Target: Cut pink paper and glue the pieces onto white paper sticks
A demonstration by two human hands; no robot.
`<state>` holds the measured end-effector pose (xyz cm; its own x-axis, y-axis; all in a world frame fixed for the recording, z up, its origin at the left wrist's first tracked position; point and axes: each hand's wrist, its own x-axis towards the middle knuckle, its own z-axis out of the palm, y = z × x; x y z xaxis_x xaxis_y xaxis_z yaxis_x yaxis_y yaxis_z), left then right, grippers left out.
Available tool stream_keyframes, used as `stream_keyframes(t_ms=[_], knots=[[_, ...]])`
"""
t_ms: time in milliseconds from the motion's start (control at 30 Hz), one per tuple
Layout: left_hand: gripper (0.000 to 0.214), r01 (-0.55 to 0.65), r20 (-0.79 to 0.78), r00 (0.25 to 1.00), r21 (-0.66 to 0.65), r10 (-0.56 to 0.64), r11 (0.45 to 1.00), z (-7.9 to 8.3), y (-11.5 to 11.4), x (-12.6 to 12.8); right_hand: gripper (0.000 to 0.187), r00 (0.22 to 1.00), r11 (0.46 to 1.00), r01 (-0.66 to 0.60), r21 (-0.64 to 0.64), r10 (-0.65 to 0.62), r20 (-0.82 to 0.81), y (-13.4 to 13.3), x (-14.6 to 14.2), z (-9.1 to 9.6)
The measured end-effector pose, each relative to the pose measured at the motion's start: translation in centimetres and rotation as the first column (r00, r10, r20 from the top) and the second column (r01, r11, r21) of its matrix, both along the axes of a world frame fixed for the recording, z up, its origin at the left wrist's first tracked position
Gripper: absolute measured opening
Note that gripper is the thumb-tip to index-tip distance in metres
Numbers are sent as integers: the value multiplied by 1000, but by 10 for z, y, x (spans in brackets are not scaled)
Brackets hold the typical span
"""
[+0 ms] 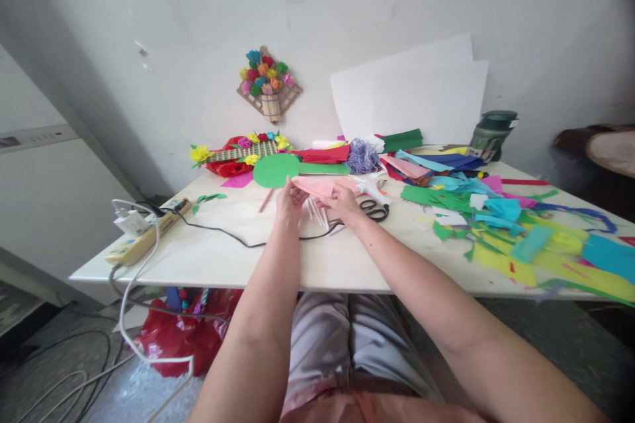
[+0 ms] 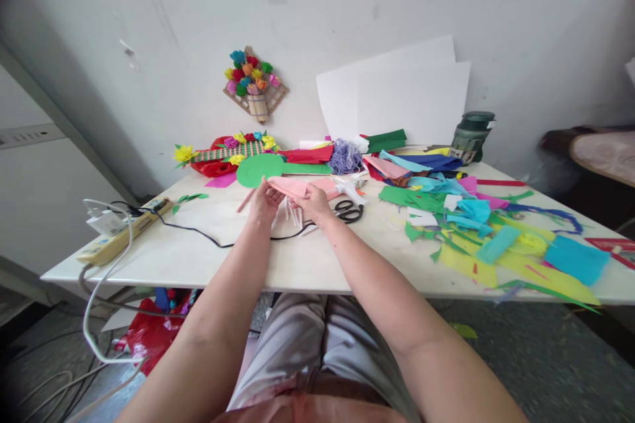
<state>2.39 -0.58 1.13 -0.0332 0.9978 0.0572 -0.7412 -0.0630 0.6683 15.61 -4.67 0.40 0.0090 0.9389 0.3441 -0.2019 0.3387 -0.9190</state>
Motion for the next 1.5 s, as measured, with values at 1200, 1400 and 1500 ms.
stream_keyframes(t_ms=[1200, 1400, 1500], knots=[[16, 66, -83, 994, 10, -65, 998, 3, -8, 3, 14, 995, 991, 70, -113, -61, 85, -9, 2, 9], [12, 67, -110, 992, 22, -64, 997, -1, -6, 4, 25, 1000, 986, 20, -165, -17, 21, -8, 3, 8], [11, 75, -116, 991, 12, -73, 997, -3, -5, 3, 30, 999, 983, 39, -180, -45, -27, -4, 4, 5]])
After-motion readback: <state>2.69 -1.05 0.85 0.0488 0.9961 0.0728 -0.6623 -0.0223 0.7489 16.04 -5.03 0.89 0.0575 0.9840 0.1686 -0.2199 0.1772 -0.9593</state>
